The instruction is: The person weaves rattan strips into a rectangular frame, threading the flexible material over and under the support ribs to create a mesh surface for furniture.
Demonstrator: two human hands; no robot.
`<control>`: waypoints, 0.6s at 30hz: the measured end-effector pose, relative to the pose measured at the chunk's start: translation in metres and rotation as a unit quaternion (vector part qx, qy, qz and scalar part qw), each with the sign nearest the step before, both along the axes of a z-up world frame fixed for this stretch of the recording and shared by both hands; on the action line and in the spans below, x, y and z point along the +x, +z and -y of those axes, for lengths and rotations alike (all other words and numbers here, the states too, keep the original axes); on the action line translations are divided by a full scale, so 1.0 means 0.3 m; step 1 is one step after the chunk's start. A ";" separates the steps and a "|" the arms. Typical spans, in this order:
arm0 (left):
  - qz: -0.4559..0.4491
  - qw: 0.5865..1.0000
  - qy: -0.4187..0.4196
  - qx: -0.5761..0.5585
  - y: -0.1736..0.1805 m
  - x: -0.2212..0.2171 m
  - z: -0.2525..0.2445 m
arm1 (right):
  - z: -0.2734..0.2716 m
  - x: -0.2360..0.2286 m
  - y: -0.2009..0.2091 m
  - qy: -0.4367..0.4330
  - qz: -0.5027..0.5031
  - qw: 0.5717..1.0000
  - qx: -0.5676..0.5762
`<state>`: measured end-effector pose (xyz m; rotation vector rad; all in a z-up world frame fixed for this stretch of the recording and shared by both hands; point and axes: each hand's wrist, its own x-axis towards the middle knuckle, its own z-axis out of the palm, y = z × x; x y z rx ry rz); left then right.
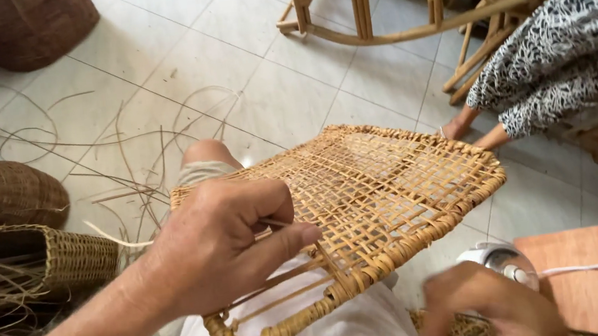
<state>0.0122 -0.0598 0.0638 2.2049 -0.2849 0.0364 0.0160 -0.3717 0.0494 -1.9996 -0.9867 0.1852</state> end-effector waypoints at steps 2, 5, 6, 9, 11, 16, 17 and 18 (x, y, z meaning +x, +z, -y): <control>0.028 0.999 -0.012 -0.027 -0.027 -0.017 0.030 | -0.023 -0.017 -0.108 -0.251 0.022 0.953 -0.169; 0.086 0.995 -0.046 -0.014 -0.082 -0.044 0.073 | -0.077 0.058 -0.314 0.227 -0.415 0.838 0.273; 0.089 0.995 -0.047 -0.002 -0.106 -0.050 0.082 | -0.096 0.027 -0.346 0.127 -0.484 0.791 0.353; 0.084 0.995 -0.046 0.030 -0.154 -0.070 0.099 | -0.096 -0.010 -0.442 -0.058 -0.580 0.704 0.406; 0.079 0.995 -0.043 0.049 -0.161 -0.075 0.103 | -0.096 0.001 -0.458 -0.138 -0.614 0.679 0.379; 0.196 0.980 -0.034 0.030 -0.136 -0.085 0.081 | -0.116 0.059 -0.484 -0.013 -0.582 0.698 0.418; 0.198 0.979 -0.031 0.031 -0.143 -0.081 0.061 | -0.141 0.103 -0.475 -0.010 -0.582 0.699 0.416; 0.210 0.976 -0.013 0.051 -0.151 -0.077 0.041 | -0.167 0.145 -0.467 0.007 -0.568 0.724 0.390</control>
